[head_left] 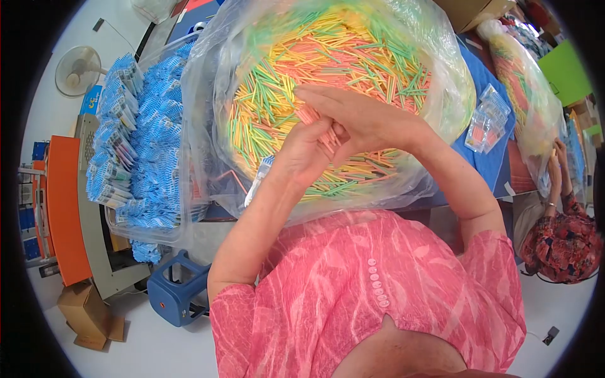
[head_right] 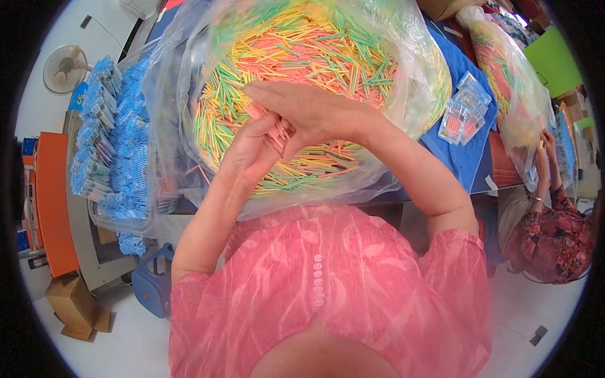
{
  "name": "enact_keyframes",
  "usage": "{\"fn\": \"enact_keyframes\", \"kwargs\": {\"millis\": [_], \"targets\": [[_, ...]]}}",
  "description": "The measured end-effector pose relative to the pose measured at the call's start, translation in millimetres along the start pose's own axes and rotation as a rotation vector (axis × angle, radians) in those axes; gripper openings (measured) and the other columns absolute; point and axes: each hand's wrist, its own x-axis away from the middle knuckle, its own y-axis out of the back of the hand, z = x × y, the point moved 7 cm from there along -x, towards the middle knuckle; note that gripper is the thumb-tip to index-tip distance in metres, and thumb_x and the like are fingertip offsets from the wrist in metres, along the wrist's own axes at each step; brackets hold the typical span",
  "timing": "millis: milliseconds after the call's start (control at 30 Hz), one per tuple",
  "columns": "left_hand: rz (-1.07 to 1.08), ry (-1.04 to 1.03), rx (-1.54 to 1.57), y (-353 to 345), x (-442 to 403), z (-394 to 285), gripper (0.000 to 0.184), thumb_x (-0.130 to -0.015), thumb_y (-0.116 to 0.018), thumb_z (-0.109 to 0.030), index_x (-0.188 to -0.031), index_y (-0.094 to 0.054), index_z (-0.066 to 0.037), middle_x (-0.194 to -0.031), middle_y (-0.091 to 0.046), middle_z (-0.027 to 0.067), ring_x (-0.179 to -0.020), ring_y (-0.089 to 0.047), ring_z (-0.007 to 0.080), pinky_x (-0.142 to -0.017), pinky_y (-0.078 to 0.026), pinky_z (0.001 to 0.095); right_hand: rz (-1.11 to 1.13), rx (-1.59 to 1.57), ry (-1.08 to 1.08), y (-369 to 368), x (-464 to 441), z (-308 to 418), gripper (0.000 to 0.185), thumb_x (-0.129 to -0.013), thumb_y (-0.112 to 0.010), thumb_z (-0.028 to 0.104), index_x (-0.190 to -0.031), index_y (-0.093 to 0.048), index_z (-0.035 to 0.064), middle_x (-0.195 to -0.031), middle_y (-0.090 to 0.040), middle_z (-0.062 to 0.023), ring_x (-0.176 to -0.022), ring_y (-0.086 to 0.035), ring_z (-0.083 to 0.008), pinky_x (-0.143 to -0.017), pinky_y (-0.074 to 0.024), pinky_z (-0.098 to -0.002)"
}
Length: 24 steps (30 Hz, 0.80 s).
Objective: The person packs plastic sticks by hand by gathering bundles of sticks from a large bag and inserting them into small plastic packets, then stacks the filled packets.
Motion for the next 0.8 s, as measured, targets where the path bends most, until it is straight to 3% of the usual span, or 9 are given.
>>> {"fn": "enact_keyframes", "kwargs": {"millis": [133,300,400,567,667,700,800], "targets": [[-0.045,-0.011,-0.068,-6,10,-3,0.025,-0.096,-0.052,-0.012,-0.120,-0.051,-0.005,-0.114,-0.058,0.0049,-0.104,-0.058,0.0173,-0.089,-0.049,0.0303,0.127,-0.043,-0.151,-5,-7,2,0.071,-0.063,-0.080,0.020,-0.125,-0.053,0.0007,-0.120,-0.055,-0.0164,-0.109,-0.055,-0.0315,-0.091,-0.0452,-0.0396],[-0.114,-0.023,-0.135,-6,15,-4,0.020,-0.095,-0.054,-0.014,-0.113,-0.055,-0.005,-0.103,-0.060,0.0043,-0.090,-0.060,0.0152,-0.079,-0.050,0.0291,0.173,-0.096,-0.256,-8,-4,-2,0.075,-0.058,-0.085,0.027,-0.123,-0.053,0.0049,-0.112,-0.060,-0.0136,-0.098,-0.061,-0.0274,-0.082,-0.0498,-0.0379],[0.073,0.071,-0.325,-7,18,-4,0.008,-0.090,-0.059,-0.012,-0.094,-0.062,-0.005,-0.079,-0.060,-0.0010,-0.070,-0.059,0.0138,-0.063,-0.048,0.0293,-0.342,0.172,0.167,28,-2,15,0.062,-0.062,-0.084,0.031,-0.113,-0.059,0.0053,-0.096,-0.063,-0.0091,-0.075,-0.063,-0.0226,-0.066,-0.0514,-0.0338],[-0.128,0.097,-0.683,-3,22,2,0.012,-0.086,-0.067,-0.013,-0.080,-0.063,-0.003,-0.070,-0.055,-0.0023,-0.062,-0.053,0.0115,-0.054,-0.044,0.0301,-0.238,0.102,-0.054,12,6,15,0.047,-0.066,-0.082,0.035,-0.096,-0.062,0.0046,-0.077,-0.063,-0.0060,-0.063,-0.062,-0.0199,-0.057,-0.0497,-0.0298],[0.109,-0.618,-1.081,-19,28,-9,0.016,-0.083,-0.072,-0.014,-0.077,-0.062,-0.004,-0.071,-0.052,-0.0030,-0.061,-0.049,0.0091,-0.052,-0.042,0.0290,-0.283,0.223,-0.057,-4,8,20,0.035,-0.073,-0.079,0.031,-0.080,-0.060,0.0036,-0.062,-0.058,-0.0044,-0.058,-0.061,-0.0154,-0.052,-0.0471,-0.0274],[0.099,-0.614,-1.084,-21,31,-11,0.016,-0.083,-0.072,-0.014,-0.077,-0.062,-0.004,-0.071,-0.052,-0.0030,-0.061,-0.049,0.0091,-0.052,-0.042,0.0290,-0.281,0.213,-0.054,-9,9,20,0.035,-0.073,-0.079,0.031,-0.080,-0.060,0.0036,-0.062,-0.058,-0.0044,-0.058,-0.061,-0.0154,-0.052,-0.0471,-0.0274],[-0.100,-0.083,-1.273,1,40,1,0.011,-0.084,-0.072,-0.014,-0.085,-0.063,-0.006,-0.071,-0.052,-0.0035,-0.062,-0.050,0.0085,-0.054,-0.042,0.0287,-0.402,-0.384,-0.281,-24,17,-1,0.027,-0.077,-0.076,0.021,-0.075,-0.057,0.0030,-0.054,-0.053,-0.0024,-0.052,-0.057,-0.0090,-0.047,-0.0436,-0.0270]]}}
